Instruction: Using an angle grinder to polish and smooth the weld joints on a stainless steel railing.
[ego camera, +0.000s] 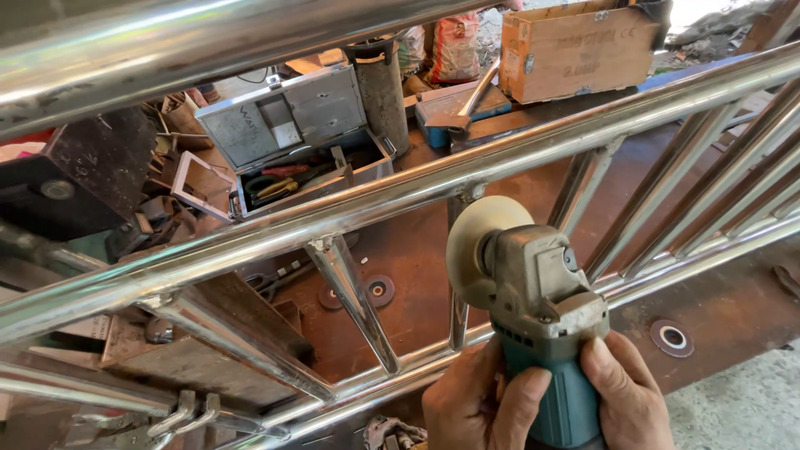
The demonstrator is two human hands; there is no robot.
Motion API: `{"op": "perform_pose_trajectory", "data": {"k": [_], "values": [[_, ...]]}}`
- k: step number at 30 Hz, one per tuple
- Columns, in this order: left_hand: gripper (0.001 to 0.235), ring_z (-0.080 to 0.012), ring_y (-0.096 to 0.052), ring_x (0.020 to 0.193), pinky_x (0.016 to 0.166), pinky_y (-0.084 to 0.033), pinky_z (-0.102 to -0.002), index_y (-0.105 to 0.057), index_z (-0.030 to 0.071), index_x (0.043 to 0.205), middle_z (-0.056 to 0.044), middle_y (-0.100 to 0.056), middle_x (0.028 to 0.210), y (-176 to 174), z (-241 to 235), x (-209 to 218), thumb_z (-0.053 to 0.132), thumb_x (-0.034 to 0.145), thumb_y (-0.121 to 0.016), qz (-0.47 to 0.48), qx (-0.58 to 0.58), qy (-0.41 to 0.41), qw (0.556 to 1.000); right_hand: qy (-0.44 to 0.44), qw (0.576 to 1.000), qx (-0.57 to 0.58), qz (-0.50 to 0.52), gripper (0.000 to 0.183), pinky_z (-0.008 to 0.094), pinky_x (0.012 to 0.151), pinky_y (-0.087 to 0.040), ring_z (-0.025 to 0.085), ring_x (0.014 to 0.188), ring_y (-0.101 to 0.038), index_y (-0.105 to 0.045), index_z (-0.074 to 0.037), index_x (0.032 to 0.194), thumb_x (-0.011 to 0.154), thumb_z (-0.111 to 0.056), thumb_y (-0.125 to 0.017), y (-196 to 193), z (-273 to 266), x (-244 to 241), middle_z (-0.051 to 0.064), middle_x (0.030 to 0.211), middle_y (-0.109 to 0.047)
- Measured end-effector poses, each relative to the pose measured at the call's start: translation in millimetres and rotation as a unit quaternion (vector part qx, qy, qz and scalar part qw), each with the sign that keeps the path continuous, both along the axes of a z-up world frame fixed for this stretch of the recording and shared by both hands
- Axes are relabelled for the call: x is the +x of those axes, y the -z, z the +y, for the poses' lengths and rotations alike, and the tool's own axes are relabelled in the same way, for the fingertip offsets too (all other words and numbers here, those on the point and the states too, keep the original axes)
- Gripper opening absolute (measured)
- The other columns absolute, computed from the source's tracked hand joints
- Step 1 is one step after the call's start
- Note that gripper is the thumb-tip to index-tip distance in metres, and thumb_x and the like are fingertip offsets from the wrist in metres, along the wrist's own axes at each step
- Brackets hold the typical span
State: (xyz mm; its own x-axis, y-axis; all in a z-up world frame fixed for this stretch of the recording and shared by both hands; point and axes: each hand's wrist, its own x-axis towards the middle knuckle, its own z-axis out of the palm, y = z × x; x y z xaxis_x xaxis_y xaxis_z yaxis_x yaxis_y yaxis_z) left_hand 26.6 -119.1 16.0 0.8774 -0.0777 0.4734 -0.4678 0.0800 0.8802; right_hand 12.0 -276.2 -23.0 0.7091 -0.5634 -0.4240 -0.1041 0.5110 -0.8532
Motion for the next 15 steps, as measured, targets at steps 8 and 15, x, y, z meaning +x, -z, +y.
{"op": "perform_pose_trajectory", "data": {"k": [8, 15], "values": [[0.034, -0.0059, -0.046, 0.051, 0.046, -0.039, -0.020, -0.077, -0.004, 0.116, 0.000, -0.065, 0.067, 8, -23, 4, 0.016, 0.088, -0.075, 0.014, 0.005, 0.006, 1.000, 0.000, 0.999, 0.031, 0.039, 0.049, 0.044, 0.105, -0.039, 0.033, 0.118, -0.054, -0.055, 0.007, 0.144, 0.098, -0.008, -0.047, -20, -12, 6, 0.025, 0.134, -0.062], [0.032, -0.0106, -0.053, 0.056, 0.050, -0.046, -0.026, -0.076, 0.000, 0.112, -0.003, -0.066, 0.069, -3, -71, 15, 0.023, 0.091, -0.068, 0.066, 0.100, 0.055, 0.991, 0.005, 0.994, 0.030, -0.105, 0.049, 0.042, 0.092, -0.042, 0.029, 0.102, -0.055, -0.056, 0.012, 0.141, 0.098, -0.011, -0.048, 33, -62, -2, 0.026, 0.125, -0.064]]}}
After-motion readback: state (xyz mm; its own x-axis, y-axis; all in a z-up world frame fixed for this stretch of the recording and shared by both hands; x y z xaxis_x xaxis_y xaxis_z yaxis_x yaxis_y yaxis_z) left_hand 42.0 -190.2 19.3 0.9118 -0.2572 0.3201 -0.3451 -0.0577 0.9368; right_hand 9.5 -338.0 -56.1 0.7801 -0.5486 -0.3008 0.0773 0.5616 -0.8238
